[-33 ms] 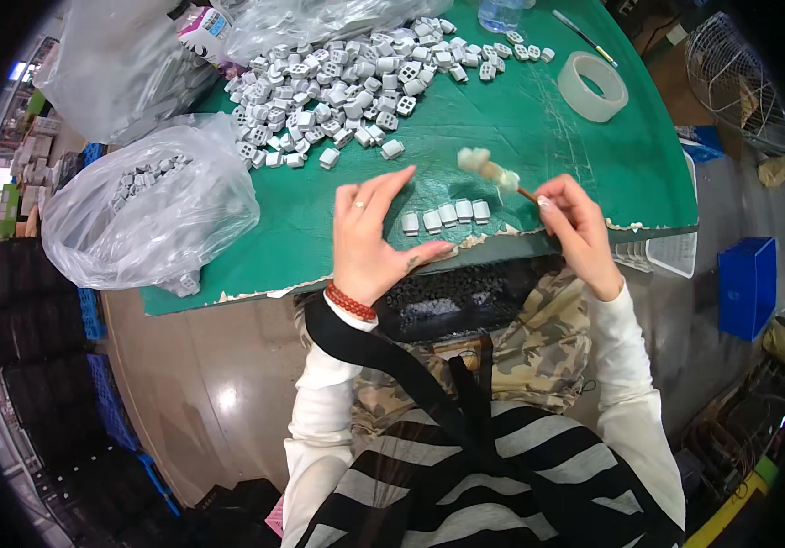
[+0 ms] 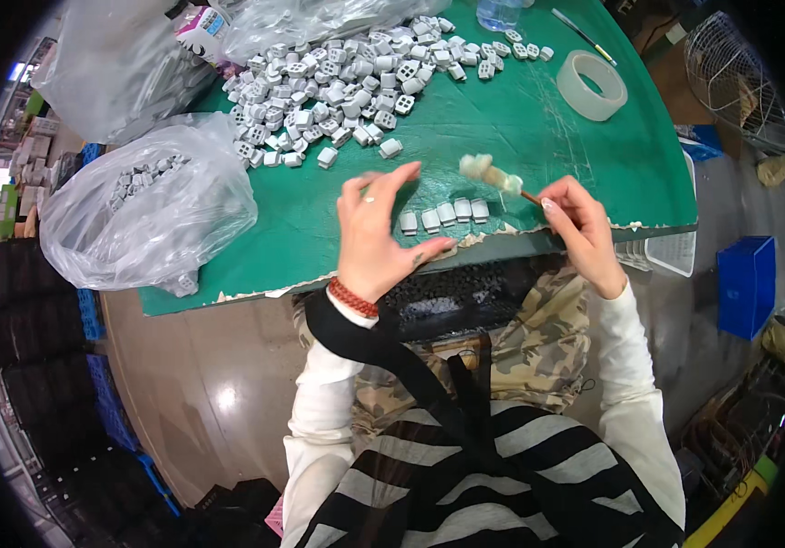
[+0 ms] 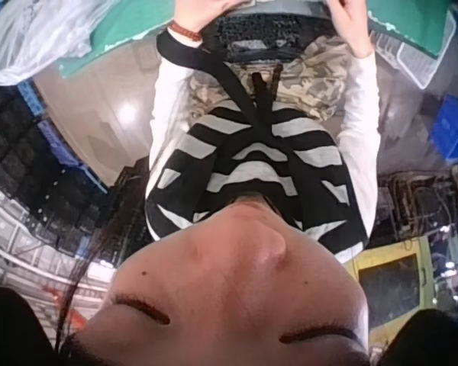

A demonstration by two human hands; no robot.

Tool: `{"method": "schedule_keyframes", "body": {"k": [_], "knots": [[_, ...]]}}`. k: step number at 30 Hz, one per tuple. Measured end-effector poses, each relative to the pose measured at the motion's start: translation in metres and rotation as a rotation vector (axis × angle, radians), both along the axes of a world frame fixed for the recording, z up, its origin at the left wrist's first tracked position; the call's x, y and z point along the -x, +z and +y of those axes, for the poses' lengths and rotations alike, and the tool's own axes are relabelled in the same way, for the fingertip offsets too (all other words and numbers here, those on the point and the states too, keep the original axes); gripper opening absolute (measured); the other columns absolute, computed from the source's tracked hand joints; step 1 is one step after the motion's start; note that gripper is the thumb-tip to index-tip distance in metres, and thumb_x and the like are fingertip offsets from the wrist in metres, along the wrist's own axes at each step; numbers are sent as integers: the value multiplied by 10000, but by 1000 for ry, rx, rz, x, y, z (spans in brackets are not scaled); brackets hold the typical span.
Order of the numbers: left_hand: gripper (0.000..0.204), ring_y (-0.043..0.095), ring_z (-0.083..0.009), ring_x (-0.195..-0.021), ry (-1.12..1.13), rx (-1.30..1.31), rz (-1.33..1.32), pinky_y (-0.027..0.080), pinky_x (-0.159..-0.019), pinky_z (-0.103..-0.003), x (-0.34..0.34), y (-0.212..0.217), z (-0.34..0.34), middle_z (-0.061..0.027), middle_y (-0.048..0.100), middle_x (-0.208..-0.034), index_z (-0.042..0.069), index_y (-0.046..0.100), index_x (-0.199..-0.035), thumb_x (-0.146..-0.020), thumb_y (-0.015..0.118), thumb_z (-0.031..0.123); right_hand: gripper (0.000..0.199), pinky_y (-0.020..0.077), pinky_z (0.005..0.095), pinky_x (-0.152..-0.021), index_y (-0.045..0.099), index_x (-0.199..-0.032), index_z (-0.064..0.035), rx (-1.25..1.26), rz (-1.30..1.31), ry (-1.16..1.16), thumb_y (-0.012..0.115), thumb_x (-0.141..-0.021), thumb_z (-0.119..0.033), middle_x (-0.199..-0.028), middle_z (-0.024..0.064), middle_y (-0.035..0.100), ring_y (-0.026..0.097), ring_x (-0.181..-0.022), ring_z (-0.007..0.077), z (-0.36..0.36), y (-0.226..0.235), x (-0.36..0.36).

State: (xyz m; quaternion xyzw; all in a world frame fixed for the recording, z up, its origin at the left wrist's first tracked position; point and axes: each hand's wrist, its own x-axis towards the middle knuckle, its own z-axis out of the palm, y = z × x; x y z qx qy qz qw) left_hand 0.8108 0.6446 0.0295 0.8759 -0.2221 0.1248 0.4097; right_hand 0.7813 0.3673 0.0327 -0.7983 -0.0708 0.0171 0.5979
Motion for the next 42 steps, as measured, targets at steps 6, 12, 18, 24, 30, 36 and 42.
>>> {"method": "schedule_keyframes", "body": {"k": [6, 12, 18, 24, 30, 36, 42], "knots": [[775, 504, -207, -1067, -113, -15, 50, 279, -949, -369, -14, -11, -33, 29, 694, -1038, 96, 455, -1211, -581, 889, 216, 85, 375, 255, -542, 663, -934, 0, 262, -150, 114, 647, -886, -69, -706, 37, 568, 496, -604, 112, -8, 17, -6], [773, 457, -209, -1112, -75, 23, 158, 268, -969, -381, -15, -19, -37, 27, 689, -1019, 93, 387, -1219, -615, 866, 151, 110, 425, 313, -547, 705, -928, -43, 392, -242, 170, 700, -821, -65, -729, 73, 592, 566, -617, 205, -4, 15, -18], [832, 427, -242, -1099, -107, 34, 159, 270, -990, -380, -16, -14, -37, 31, 680, -989, 77, 355, -1271, -615, 862, 158, 115, 442, 341, -563, 715, -923, -63, 432, -228, 209, 699, -810, -68, -740, 88, 598, 586, -632, 243, -8, 20, -27], [824, 423, -238, -1102, -104, -127, 98, 273, -990, -374, -16, -18, -33, 37, 685, -1004, 65, 348, -1266, -626, 857, 163, 110, 440, 342, -560, 711, -920, -48, 427, -259, 224, 698, -811, -62, -737, 92, 594, 586, -633, 247, 9, 14, -32], [777, 423, -234, -1086, -108, 20, 170, 281, -988, -379, -19, -18, -38, 25, 694, -979, 58, 349, -1217, -635, 854, 153, 119, 435, 343, -551, 715, -929, -49, 467, -247, 214, 694, -811, -45, -725, 90, 577, 562, -612, 240, -21, 15, -29], [778, 432, -240, -1087, -99, -6, 159, 294, -988, -381, -15, -19, -35, 8, 674, -1012, 39, 360, -1204, -619, 862, 140, 103, 438, 347, -524, 708, -916, -71, 508, -327, 249, 696, -814, -76, -743, 77, 587, 572, -593, 254, 3, 18, -33], [788, 445, -243, -1082, -53, -53, 171, 329, -977, -376, -17, -20, -34, -1, 658, -1028, 30, 368, -1202, -602, 872, 116, 115, 439, 348, -536, 699, -919, -63, 492, -418, 281, 695, -805, -56, -752, 86, 584, 565, -595, 267, 15, 10, -35]]}}
